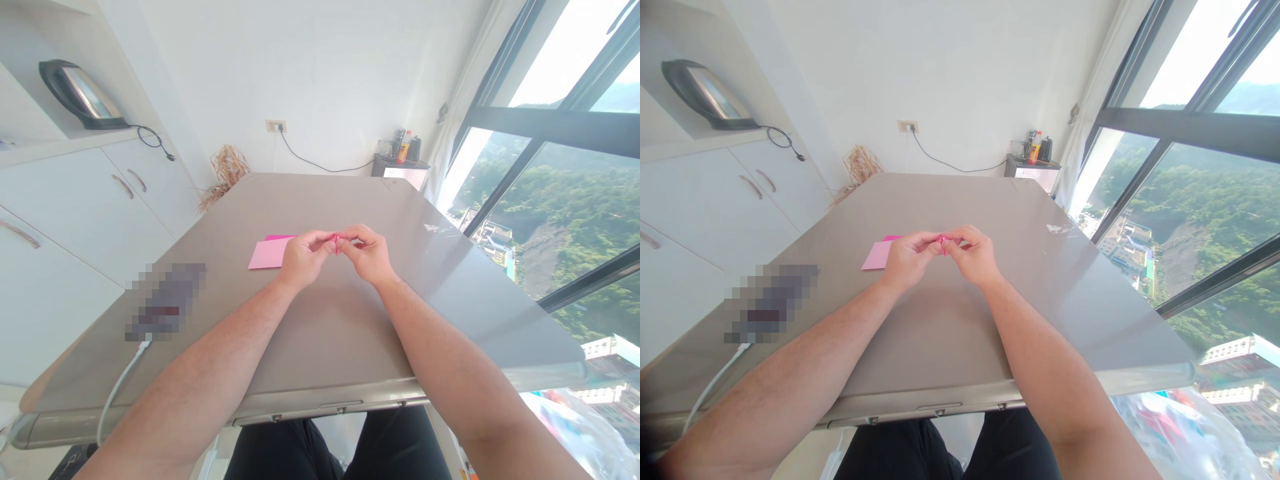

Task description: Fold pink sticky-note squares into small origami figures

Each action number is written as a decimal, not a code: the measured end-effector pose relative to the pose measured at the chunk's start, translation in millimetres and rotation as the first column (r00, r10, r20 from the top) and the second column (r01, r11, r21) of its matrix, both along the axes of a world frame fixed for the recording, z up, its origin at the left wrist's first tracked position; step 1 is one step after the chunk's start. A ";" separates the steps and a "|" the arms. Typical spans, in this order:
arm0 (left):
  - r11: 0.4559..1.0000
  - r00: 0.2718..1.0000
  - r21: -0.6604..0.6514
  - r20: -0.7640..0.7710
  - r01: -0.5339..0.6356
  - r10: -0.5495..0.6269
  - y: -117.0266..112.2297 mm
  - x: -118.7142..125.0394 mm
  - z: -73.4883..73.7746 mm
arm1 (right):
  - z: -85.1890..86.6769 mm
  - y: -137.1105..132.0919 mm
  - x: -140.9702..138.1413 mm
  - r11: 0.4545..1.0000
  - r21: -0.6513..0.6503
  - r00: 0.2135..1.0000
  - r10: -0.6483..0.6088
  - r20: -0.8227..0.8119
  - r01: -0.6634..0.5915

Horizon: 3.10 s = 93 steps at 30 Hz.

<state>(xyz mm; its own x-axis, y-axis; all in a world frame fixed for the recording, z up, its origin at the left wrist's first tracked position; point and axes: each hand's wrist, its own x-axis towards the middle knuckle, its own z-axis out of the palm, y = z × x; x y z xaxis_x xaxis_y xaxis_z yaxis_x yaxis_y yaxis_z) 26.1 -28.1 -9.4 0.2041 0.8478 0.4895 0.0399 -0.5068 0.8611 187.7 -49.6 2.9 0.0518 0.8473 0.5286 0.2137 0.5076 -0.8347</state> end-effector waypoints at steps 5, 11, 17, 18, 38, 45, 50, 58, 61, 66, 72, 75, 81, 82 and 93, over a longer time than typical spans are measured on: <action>0.998 0.998 0.037 -0.045 -0.040 0.042 -1.6 -0.5 -0.1 | -1.5 1.3 -0.3 1.000 0.022 1.000 -0.002 -0.006 0.002; 1.000 1.000 0.010 0.006 -0.020 0.020 -1.2 0.8 -1.0 | -2.4 1.1 -0.4 0.994 -0.105 0.999 0.006 -0.052 -0.012; 0.999 0.999 -0.047 0.039 -0.019 0.021 -1.4 1.9 1.9 | 0.6 -1.3 -0.5 0.990 -0.137 1.000 -0.018 -0.014 0.016; 0.998 0.999 -0.052 0.041 -0.024 0.026 -1.2 2.2 1.8 | 0.8 -1.4 -0.6 0.990 -0.138 1.000 -0.026 -0.005 0.025; 0.987 0.983 -0.159 0.182 0.023 0.006 -2.5 6.3 4.6 | 0.1 0.0 -0.1 0.986 -0.157 0.998 -0.043 0.052 0.051; 0.978 0.976 -0.208 0.214 0.012 0.034 -5.5 9.0 7.7 | 1.3 -1.1 -0.7 0.984 -0.169 0.997 -0.053 0.053 0.061; 0.982 0.980 -0.190 0.195 0.004 0.034 -5.5 8.5 7.8 | 2.0 -1.6 -0.9 0.983 -0.175 0.997 -0.052 0.059 0.062; 0.983 0.982 -0.184 0.182 -0.010 0.043 -6.2 8.3 8.3 | 0.5 -1.4 -0.5 0.984 -0.167 0.996 -0.051 0.072 0.062; 0.977 0.979 -0.211 0.203 0.010 0.034 -6.4 8.2 9.3 | 0.8 -2.0 -0.5 0.982 -0.180 0.996 -0.046 0.075 0.059; 0.974 0.979 -0.225 0.196 -0.008 0.053 -5.2 7.5 10.4 | 1.4 -3.0 -1.3 0.984 -0.173 0.995 -0.032 0.094 0.048; 0.971 0.985 -0.238 0.172 0.013 0.029 -2.6 5.2 6.7 | 3.1 -2.2 0.1 0.981 -0.193 1.000 -0.013 0.020 0.017; 0.967 0.987 -0.231 0.145 0.107 -0.074 -2.7 4.0 3.9 | 4.7 -1.4 2.0 0.976 -0.217 0.999 -0.010 -0.036 0.002; 0.977 0.996 -0.204 0.081 0.064 -0.048 -3.9 3.9 2.1 | 6.9 -1.9 3.4 0.967 -0.247 0.997 0.056 -0.061 -0.069; 0.976 0.995 -0.207 0.084 0.061 -0.044 -3.9 4.2 1.8 | 7.1 -2.2 3.5 0.967 -0.246 0.997 0.063 -0.045 -0.072; 0.966 0.996 -0.247 0.059 0.074 -0.061 -1.2 5.3 -2.4 | 6.1 -2.4 2.7 0.969 -0.240 0.997 0.048 -0.060 -0.061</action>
<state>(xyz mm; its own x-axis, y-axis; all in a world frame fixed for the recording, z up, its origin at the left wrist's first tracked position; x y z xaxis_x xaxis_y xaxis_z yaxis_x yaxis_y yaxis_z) 31.5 -29.3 -11.9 0.2458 0.9292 0.2759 -0.0337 -0.2763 0.9605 190.4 -52.0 9.0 0.0251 0.9518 0.3057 0.1429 0.2992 -0.9434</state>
